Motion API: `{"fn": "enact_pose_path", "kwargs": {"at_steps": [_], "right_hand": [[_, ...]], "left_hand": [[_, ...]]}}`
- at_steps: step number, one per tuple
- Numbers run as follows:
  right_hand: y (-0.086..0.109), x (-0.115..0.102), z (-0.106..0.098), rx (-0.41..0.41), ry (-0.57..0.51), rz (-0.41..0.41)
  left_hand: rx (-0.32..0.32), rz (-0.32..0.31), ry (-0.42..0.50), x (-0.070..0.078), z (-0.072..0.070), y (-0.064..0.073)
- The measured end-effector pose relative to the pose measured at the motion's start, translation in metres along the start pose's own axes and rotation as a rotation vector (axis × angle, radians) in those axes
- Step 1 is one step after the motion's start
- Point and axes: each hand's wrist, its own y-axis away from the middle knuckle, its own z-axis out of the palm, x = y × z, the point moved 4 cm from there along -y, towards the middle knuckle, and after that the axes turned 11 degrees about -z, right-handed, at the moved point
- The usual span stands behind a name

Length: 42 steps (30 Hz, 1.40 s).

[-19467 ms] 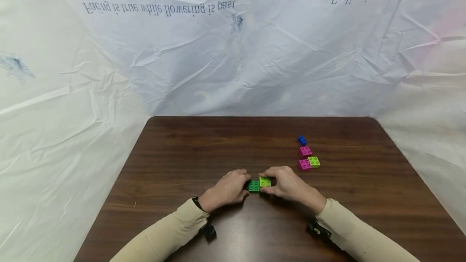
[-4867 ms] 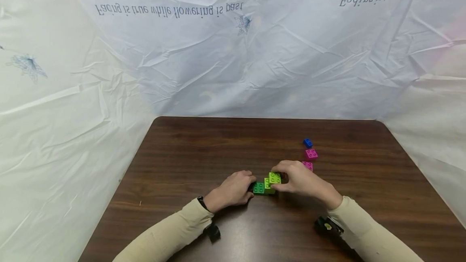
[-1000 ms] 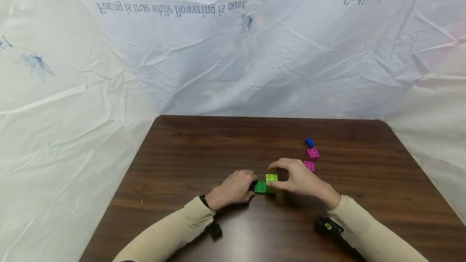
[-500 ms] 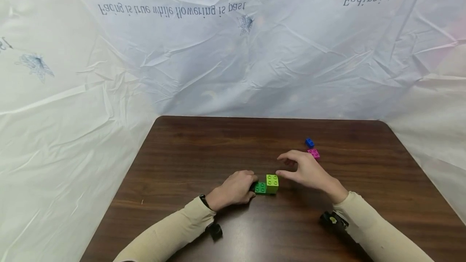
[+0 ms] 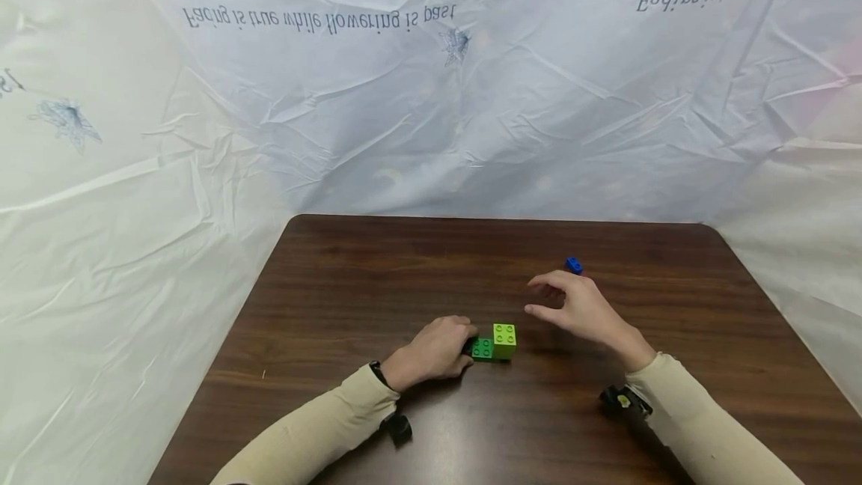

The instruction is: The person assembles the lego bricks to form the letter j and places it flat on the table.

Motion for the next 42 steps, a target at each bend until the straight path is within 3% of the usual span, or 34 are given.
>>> {"fn": "enact_pose_path", "kwargs": {"at_steps": [13, 42], "right_hand": [[0.007, 0.019, -0.008, -0.009, 0.074, 0.062], [0.027, 0.05, -0.014, -0.055, 0.115, 0.198]], "left_hand": [[0.008, 0.0, -0.012, 0.001, -0.001, 0.001], [0.011, -0.003, -0.014, 0.0, 0.001, -0.001]]}}
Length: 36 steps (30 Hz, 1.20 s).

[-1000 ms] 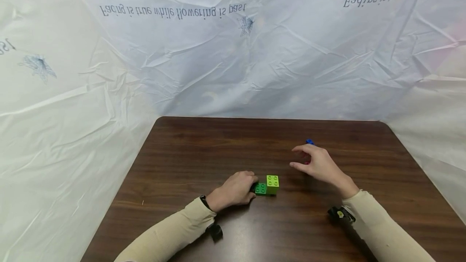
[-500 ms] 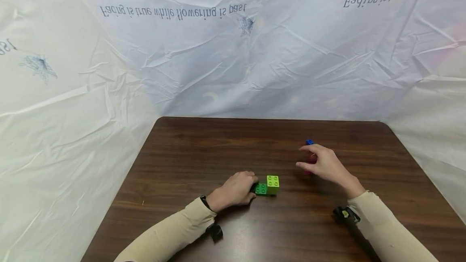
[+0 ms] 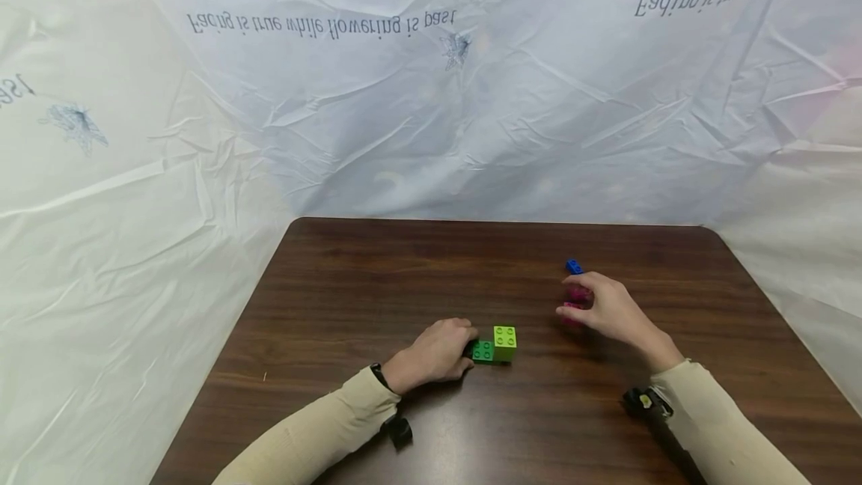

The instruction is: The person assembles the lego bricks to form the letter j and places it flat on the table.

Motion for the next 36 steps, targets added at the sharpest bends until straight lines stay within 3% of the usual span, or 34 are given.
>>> {"fn": "enact_pose_path", "kwargs": {"at_steps": [16, 36], "right_hand": [[0.005, 0.008, 0.01, -0.03, 0.01, -0.026], [0.006, 0.015, 0.017, -0.162, -0.03, 0.011]], "left_hand": [[-0.013, -0.011, -0.001, 0.0, 0.001, 0.0], [-0.014, -0.007, -0.011, 0.001, 0.001, 0.001]]}}
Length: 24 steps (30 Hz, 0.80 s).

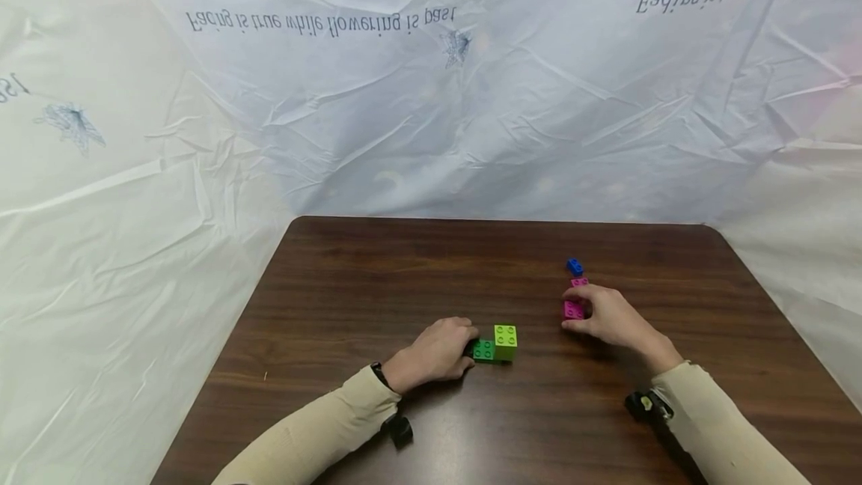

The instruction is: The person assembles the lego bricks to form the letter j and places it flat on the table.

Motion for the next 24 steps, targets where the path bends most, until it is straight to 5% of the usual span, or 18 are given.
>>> {"fn": "enact_pose_path", "kwargs": {"at_steps": [24], "right_hand": [[0.001, -0.0067, -0.0013, -0.043, 0.029, 0.009]], "left_hand": [[0.03, 0.018, -0.026, 0.0027, -0.0009, 0.0041]]}}
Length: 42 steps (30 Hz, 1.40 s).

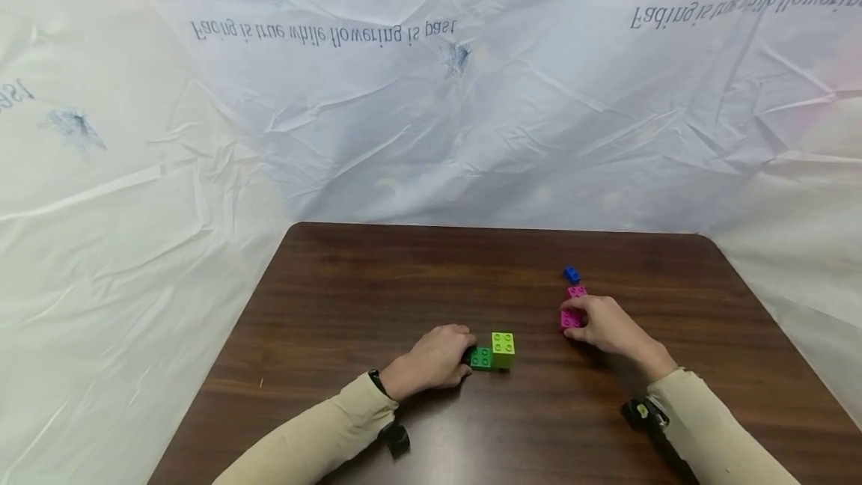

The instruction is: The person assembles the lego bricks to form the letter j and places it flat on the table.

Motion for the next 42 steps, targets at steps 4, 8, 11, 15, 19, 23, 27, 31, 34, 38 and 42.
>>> {"fn": "enact_pose_path", "kwargs": {"at_steps": [4, 8, 11, 15, 19, 23, 27, 31, 34, 38, 42], "right_hand": [[-0.001, -0.002, -0.003, 0.01, -0.013, -0.008], [0.0, -0.005, -0.004, 0.028, -0.011, -0.024], [-0.001, -0.008, -0.006, 0.053, -0.003, -0.043], [-0.003, -0.014, -0.01, 0.084, 0.002, -0.068], [-0.004, -0.019, -0.012, 0.098, 0.015, -0.079], [-0.004, -0.024, -0.013, 0.113, 0.024, -0.104], [-0.004, -0.028, -0.014, 0.125, 0.019, -0.135], [-0.006, -0.035, -0.018, 0.136, 0.009, -0.156], [-0.007, -0.041, -0.021, 0.141, 0.002, -0.17], [-0.007, -0.049, -0.024, 0.147, 0.001, -0.182], [-0.007, -0.055, -0.026, 0.16, 0.009, -0.192]], "left_hand": [[-0.013, -0.01, -0.005, 0.0, -0.001, 0.0], [-0.025, -0.013, -0.002, 0.001, -0.001, 0.001], [-0.023, -0.012, 0.001, 0.001, -0.002, 0.0], [-0.022, -0.024, 0.0, -0.001, 0.0, -0.002], [-0.028, -0.022, 0.008, -0.002, 0.001, -0.002], [-0.027, -0.012, 0.011, -0.001, 0.001, -0.002], [-0.029, -0.016, 0.008, -0.001, 0.003, -0.002], [-0.035, -0.018, 0.012, -0.001, 0.003, -0.002], [-0.037, -0.021, 0.012, -0.001, 0.004, -0.002], [-0.034, -0.021, 0.011, -0.001, 0.001, -0.002], [-0.032, -0.02, 0.016, 0.0, -0.001, -0.002]]}}
